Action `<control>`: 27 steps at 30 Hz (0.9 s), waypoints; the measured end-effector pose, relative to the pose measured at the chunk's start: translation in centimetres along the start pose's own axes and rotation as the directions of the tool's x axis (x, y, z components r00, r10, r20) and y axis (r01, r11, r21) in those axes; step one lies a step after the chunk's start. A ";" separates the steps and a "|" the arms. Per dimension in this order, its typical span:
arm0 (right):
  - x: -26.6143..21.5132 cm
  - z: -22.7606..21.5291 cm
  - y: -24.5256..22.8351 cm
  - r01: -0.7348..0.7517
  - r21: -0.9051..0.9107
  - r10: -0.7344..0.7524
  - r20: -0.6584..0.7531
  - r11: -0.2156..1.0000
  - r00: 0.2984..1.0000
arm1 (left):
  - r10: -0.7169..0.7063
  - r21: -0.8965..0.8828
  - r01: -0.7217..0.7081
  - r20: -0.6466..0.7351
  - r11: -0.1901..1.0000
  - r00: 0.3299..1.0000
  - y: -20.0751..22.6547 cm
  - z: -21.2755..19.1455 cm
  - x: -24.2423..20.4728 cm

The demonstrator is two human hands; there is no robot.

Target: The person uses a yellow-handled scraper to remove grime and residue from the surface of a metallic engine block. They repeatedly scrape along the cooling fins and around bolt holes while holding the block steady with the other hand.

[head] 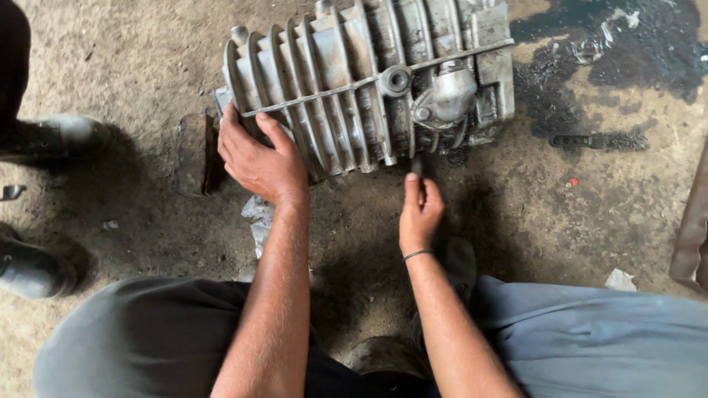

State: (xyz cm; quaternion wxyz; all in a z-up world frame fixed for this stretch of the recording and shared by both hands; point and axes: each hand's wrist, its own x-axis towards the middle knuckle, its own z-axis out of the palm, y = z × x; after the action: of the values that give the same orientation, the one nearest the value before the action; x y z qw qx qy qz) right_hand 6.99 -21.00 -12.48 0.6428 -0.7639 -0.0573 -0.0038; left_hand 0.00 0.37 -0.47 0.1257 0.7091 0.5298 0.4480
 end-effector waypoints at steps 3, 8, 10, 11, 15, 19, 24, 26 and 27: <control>0.2 0.6 -1.3 -0.006 -0.033 0.004 -0.071 0.999 0.997 | -0.013 -0.041 0.014 0.009 0.999 1.000 0.0 -0.1 0.0; 0.7 0.7 -3.4 0.001 -0.123 -0.010 -0.078 0.992 0.997 | 0.007 -0.043 -0.007 -0.001 0.999 1.000 -0.1 -0.2 0.0; 0.7 0.9 -4.2 0.022 -0.229 -0.044 -0.091 0.973 0.995 | 0.013 -0.048 -0.013 -0.002 0.999 1.000 -0.3 -0.1 0.0; 0.6 1.0 -4.7 0.020 -0.271 -0.049 -0.100 0.962 0.994 | 0.015 -0.050 -0.016 -0.005 0.999 1.000 -0.4 -0.1 -0.1; 1.1 0.7 -6.3 -0.046 -0.122 0.036 -0.085 0.991 0.996 | -0.034 -0.037 0.034 0.010 0.999 0.999 -0.9 0.3 0.4; -0.1 0.8 -7.8 -0.124 -0.032 0.120 -0.109 0.992 0.987 | -0.009 -0.063 0.009 0.005 0.998 1.000 -1.2 0.4 0.3; -0.5 0.6 -13.6 -0.327 0.400 0.348 0.021 0.856 0.937 | 0.002 -0.056 -0.002 -0.002 0.998 1.000 -1.1 0.4 0.4; -1.3 1.2 -17.3 -0.321 0.275 0.308 0.091 0.906 0.947 | 0.044 -0.069 -0.045 -0.016 0.997 0.999 -1.0 0.2 0.5; -1.5 1.4 -18.8 -0.256 0.268 0.236 0.104 0.929 0.966 | 0.062 -0.074 -0.063 -0.025 0.995 0.998 -1.0 0.1 0.4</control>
State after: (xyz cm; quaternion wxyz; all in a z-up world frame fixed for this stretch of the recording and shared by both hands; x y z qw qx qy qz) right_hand 3.64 -16.59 5.62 0.7370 -0.6664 0.0166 0.1117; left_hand -0.56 1.20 -1.01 0.1319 0.7150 0.4916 0.4792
